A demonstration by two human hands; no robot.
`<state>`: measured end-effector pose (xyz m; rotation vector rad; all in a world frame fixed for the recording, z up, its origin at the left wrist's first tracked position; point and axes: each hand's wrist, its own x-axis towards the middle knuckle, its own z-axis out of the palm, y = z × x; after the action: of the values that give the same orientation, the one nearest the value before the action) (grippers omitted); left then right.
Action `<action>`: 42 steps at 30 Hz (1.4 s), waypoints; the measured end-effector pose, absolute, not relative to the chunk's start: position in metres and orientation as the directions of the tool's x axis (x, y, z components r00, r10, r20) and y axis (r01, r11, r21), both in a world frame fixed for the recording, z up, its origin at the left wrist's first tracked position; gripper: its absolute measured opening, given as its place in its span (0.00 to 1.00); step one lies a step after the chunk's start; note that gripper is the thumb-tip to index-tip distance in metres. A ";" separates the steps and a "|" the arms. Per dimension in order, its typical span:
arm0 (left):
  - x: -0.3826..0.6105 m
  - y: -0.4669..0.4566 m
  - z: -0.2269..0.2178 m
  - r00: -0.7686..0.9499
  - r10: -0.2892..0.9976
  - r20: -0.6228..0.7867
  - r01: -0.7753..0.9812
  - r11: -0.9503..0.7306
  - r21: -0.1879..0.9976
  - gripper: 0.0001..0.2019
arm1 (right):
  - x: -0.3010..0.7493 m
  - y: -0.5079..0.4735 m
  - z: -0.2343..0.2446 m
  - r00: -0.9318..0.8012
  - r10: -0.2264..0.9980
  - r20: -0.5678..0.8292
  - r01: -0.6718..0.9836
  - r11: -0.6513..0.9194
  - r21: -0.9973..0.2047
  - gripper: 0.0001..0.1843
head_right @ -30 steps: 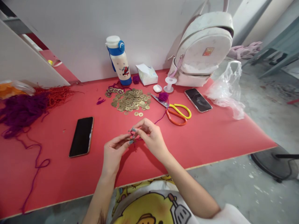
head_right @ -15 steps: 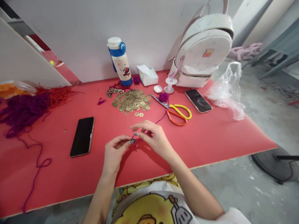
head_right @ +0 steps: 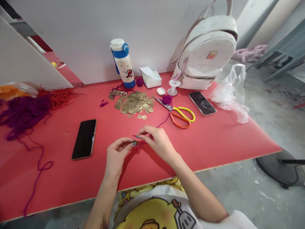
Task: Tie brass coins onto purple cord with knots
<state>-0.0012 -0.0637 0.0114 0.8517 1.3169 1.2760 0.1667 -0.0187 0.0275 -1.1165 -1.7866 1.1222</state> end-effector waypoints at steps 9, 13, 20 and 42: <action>-0.005 -0.060 0.007 -0.261 0.932 -0.251 -0.318 0.163 0.934 0.15 | 0.160 -0.027 0.010 -0.384 0.921 -0.068 -0.021 -0.082 -0.996 0.05; -0.005 -0.058 0.010 -0.219 0.929 -0.298 -0.410 0.189 0.892 0.17 | 0.160 -0.029 0.010 -0.387 0.919 -0.073 -0.013 -0.085 -0.996 0.05; -0.004 -0.058 0.010 -0.191 0.929 -0.318 -0.444 0.207 0.872 0.19 | 0.159 -0.029 0.013 -0.380 0.925 -0.016 0.041 -0.001 -0.999 0.05; -0.003 -0.058 0.012 -0.160 0.923 -0.351 -0.461 0.245 0.853 0.22 | 0.157 -0.029 0.022 -0.309 0.946 0.096 0.249 0.178 -0.952 0.07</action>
<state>-0.0033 -0.0577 0.0124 0.5294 1.1665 1.3185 0.1571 -0.0289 0.0219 -1.1440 -1.7022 1.1708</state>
